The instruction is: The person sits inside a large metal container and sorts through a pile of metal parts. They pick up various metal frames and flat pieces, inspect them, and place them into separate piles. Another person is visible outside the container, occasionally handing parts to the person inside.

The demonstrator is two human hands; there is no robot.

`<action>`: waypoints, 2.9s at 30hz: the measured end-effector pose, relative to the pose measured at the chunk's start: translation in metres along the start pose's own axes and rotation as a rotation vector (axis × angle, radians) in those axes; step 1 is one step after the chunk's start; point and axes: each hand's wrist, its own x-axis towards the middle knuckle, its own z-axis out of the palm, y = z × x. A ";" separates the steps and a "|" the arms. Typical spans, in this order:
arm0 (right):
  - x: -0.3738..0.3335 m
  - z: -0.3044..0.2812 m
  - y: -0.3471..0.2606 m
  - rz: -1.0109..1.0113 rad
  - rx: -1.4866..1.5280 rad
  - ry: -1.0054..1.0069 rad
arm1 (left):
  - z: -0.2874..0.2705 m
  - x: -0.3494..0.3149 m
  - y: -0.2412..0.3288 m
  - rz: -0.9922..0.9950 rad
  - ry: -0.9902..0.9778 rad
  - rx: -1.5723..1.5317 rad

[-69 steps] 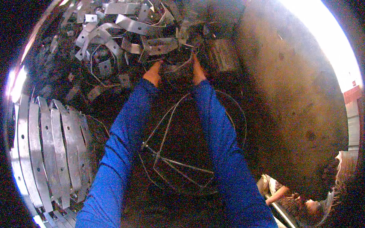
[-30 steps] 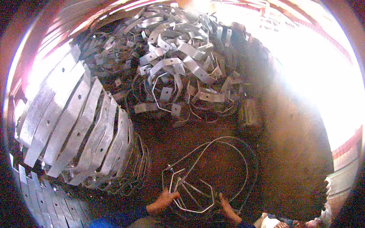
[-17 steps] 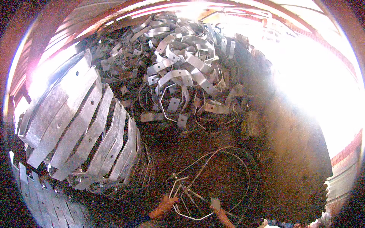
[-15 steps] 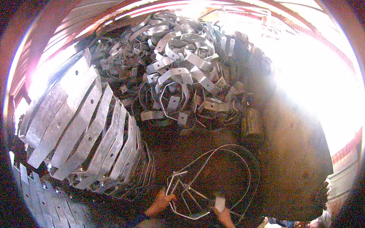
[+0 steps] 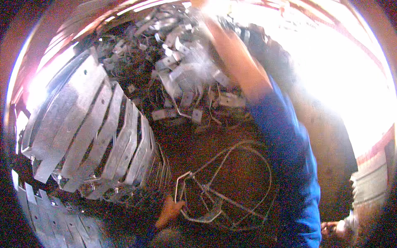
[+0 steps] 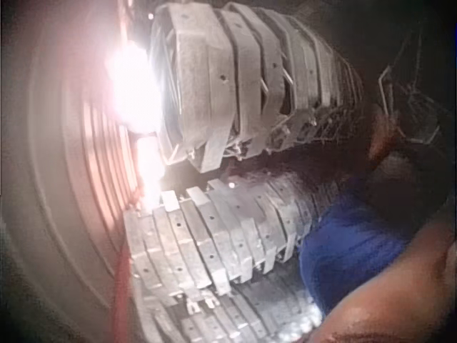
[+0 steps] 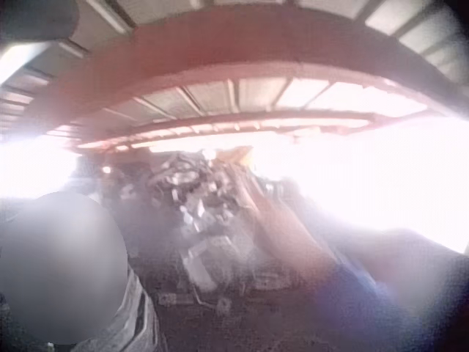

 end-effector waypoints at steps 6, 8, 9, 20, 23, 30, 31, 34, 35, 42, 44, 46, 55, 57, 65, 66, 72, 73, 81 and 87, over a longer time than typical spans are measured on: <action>0.053 -0.028 -0.020 -0.115 0.005 0.207 | 0.028 0.021 0.061 0.053 -0.070 -0.217; -0.022 0.032 0.024 -0.350 0.050 0.188 | 0.015 0.033 0.034 -0.102 -0.054 -0.201; -0.079 0.062 0.064 -0.285 -0.108 0.188 | 0.019 0.036 0.047 -0.054 -0.104 -0.197; -0.332 0.169 0.104 0.497 0.347 0.593 | 0.146 -0.004 0.254 0.750 -0.330 0.114; -0.330 0.138 0.106 0.556 0.405 0.236 | 0.136 -0.022 0.268 0.871 -0.391 0.036; -0.108 0.070 0.097 -0.068 0.062 -0.187 | -0.004 0.001 0.383 1.225 0.534 -0.212; -0.031 0.062 0.064 -0.267 0.014 -0.138 | -0.065 0.018 0.398 1.031 0.705 -0.135; 0.109 -0.022 0.029 -0.295 -0.332 -0.035 | -0.110 0.080 0.411 0.610 0.598 -0.061; 0.135 -0.034 0.009 -0.283 -0.393 -0.027 | -0.099 0.084 0.395 0.743 0.560 -0.086; 0.061 0.092 0.039 -0.696 -0.130 -0.120 | 0.008 0.109 0.161 0.243 -0.336 0.345; 0.002 0.131 0.112 -0.483 -0.118 -0.503 | 0.045 0.152 0.097 0.396 -0.117 0.339; -0.065 0.153 0.171 -0.224 -0.041 -0.666 | 0.060 0.183 0.101 0.380 -0.010 0.310; -0.262 0.181 0.224 0.463 0.213 -0.280 | 0.114 0.393 0.084 0.490 0.279 -0.113; -0.283 0.180 0.223 0.508 0.266 -0.098 | 0.122 0.397 0.094 0.498 0.320 -0.142; -0.299 0.159 0.209 0.809 0.385 -0.089 | 0.121 0.397 0.119 0.700 0.448 -0.251; -0.300 0.160 0.208 0.833 0.398 -0.106 | 0.114 0.396 0.116 0.674 0.467 -0.186; -0.320 0.171 0.224 0.783 0.358 -0.031 | 0.097 0.383 0.129 0.656 0.282 0.006; -0.320 0.171 0.223 0.786 0.363 -0.039 | 0.093 0.385 0.128 0.660 0.286 0.042; -0.319 0.170 0.215 0.798 0.404 -0.100 | 0.080 0.398 0.118 0.575 0.413 0.037; -0.325 0.163 0.225 0.944 0.178 0.003 | 0.116 0.355 0.144 0.528 0.536 -0.051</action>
